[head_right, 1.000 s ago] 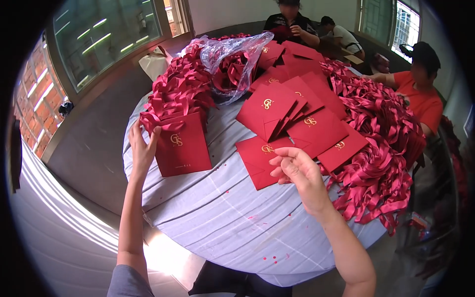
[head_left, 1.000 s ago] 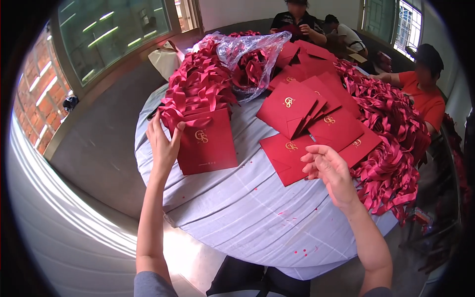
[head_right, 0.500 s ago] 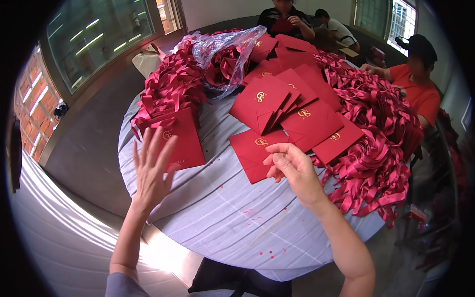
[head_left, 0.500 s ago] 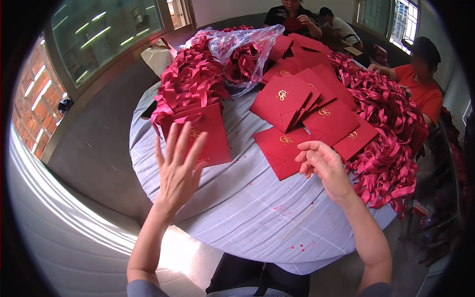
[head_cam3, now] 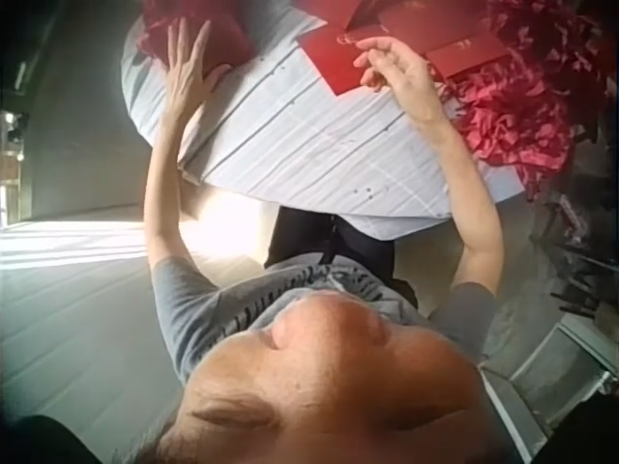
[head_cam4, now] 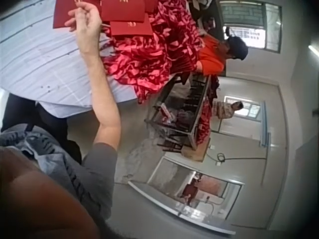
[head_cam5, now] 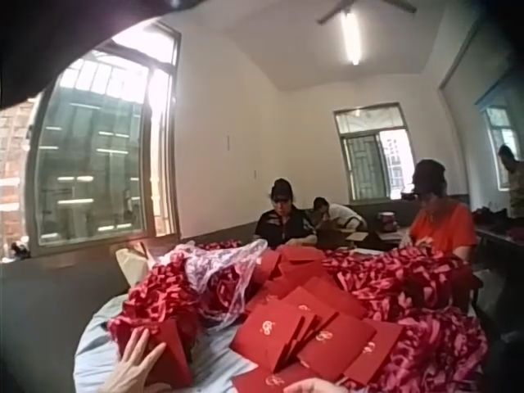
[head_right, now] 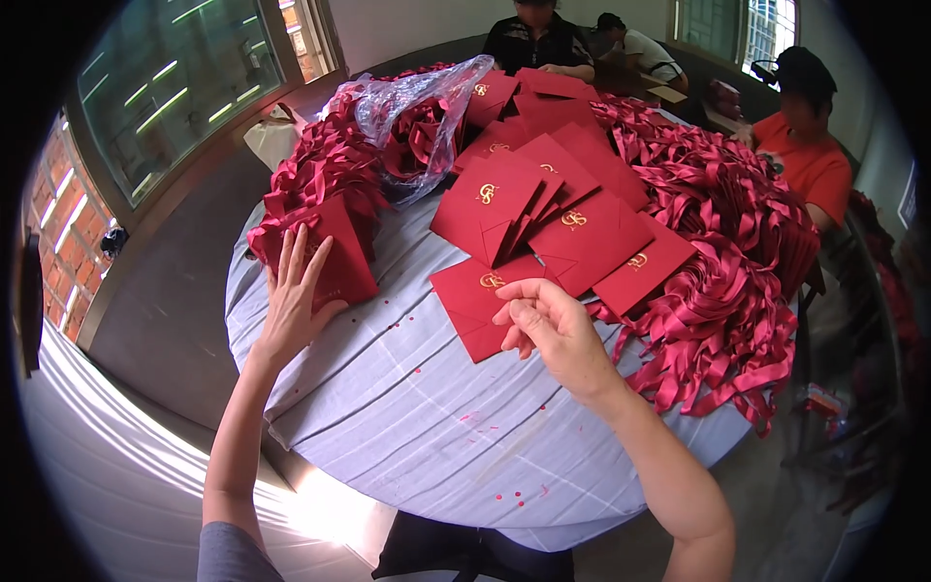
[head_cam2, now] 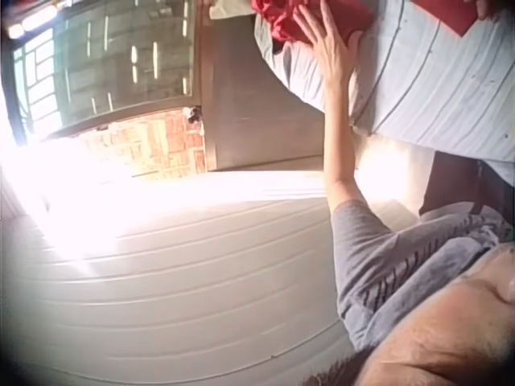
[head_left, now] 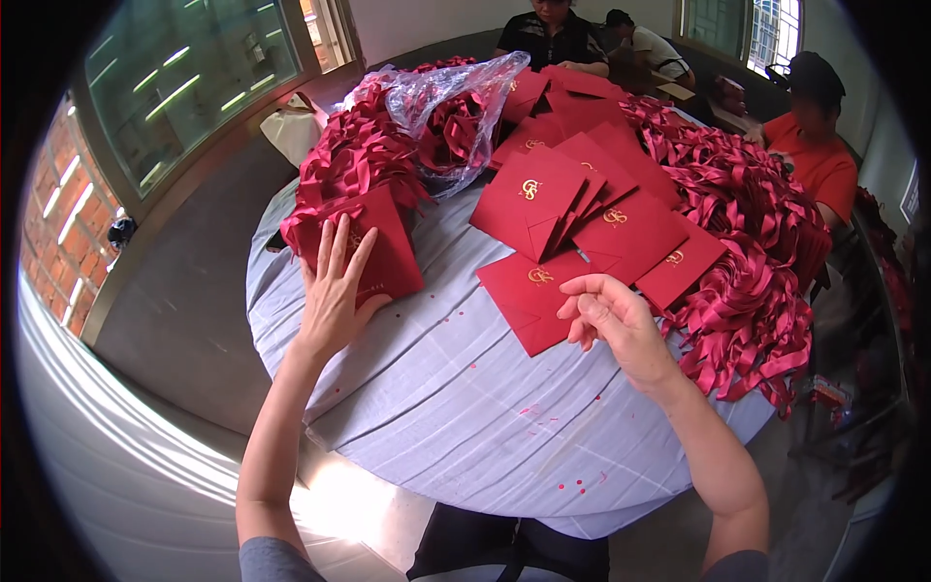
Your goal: The person attaches ribbon handles to paper gift bags by threading ribbon strips through the holes of each bag by hand and stacking the assembled bags to the side.
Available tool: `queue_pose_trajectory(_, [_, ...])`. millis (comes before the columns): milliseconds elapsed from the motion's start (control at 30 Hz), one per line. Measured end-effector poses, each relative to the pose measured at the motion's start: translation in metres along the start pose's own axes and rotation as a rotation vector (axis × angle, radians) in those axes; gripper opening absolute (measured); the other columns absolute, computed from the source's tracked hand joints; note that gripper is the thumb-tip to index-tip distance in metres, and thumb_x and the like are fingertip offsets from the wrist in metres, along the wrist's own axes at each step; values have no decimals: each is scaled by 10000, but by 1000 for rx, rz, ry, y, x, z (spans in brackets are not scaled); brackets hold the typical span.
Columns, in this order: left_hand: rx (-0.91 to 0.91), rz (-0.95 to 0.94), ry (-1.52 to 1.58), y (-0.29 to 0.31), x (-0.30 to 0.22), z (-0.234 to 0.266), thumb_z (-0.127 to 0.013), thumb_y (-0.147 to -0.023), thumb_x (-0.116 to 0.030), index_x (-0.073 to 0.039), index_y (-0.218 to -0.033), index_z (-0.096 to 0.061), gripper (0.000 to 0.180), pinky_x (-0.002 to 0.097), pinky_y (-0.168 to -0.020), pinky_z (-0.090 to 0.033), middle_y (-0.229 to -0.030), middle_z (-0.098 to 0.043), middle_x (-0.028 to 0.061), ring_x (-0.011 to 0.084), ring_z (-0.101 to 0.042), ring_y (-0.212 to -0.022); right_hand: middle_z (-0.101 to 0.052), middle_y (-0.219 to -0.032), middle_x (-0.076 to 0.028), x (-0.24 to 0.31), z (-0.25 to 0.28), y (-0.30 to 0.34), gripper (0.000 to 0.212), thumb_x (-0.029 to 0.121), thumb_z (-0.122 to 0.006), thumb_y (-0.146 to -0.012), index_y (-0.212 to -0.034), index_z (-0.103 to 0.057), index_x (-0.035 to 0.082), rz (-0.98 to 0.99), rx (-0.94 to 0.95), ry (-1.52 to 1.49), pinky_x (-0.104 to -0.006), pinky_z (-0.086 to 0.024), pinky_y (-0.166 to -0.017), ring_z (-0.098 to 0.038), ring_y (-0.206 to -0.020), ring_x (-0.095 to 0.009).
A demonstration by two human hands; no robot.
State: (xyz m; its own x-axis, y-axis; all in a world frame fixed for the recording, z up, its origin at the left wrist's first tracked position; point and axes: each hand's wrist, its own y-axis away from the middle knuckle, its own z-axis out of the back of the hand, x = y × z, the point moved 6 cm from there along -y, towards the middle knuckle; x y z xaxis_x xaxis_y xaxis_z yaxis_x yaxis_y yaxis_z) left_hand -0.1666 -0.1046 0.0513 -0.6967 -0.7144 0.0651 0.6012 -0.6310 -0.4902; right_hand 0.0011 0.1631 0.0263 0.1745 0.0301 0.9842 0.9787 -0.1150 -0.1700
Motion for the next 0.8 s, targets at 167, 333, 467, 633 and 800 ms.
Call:
queue_pose_trajectory(167, [-6,0,-80,13,-18,14,-756,-707,-236,-198,-1407,-382,795,640,-1073,-107,-1524,-198,133,345,-143,-1415,-618,-902,-52,4,4,-4,222,172,-468,-978,-1115,-526,8,46,-50,-34,-197,-457,-597,-589,-710,-64])
queue_pose_trajectory(333, [-241,-123,8,15,-46,36,-672,-765,-85,-106,-1157,-605,399,533,-1107,-183,-1279,-530,106,319,-393,-1293,-614,-855,-36,1,21,-5,185,149,-476,-966,-1069,-555,16,4,-193,61,-192,-452,-591,-587,-677,-67])
queue_pose_trajectory(467, [-227,-325,298,-8,-90,22,-653,-741,11,-42,-1079,-609,345,440,-958,-418,-1130,-598,128,324,-491,-1184,-618,-801,-46,-6,43,-8,131,92,-492,-940,-1003,-564,2,54,-384,243,-211,-470,-543,-589,-630,-74])
queue_pose_trajectory(633, [14,-167,438,-51,-116,-45,-611,-839,-118,37,-1161,-548,363,401,-967,-418,-1155,-582,213,367,-516,-1119,-599,-961,-174,-16,34,-6,207,91,-615,-809,-994,-610,1,278,-300,1084,-418,-463,-825,-569,-927,-350])
queue_pose_trajectory(800, [129,-76,451,-75,-123,-74,-643,-789,-149,56,-1000,-588,300,451,-810,-462,-890,-626,240,405,-586,-893,-539,-1041,-149,-16,23,-1,264,88,-634,-798,-1048,-606,11,197,-259,1245,-418,-441,-869,-514,-997,-330])
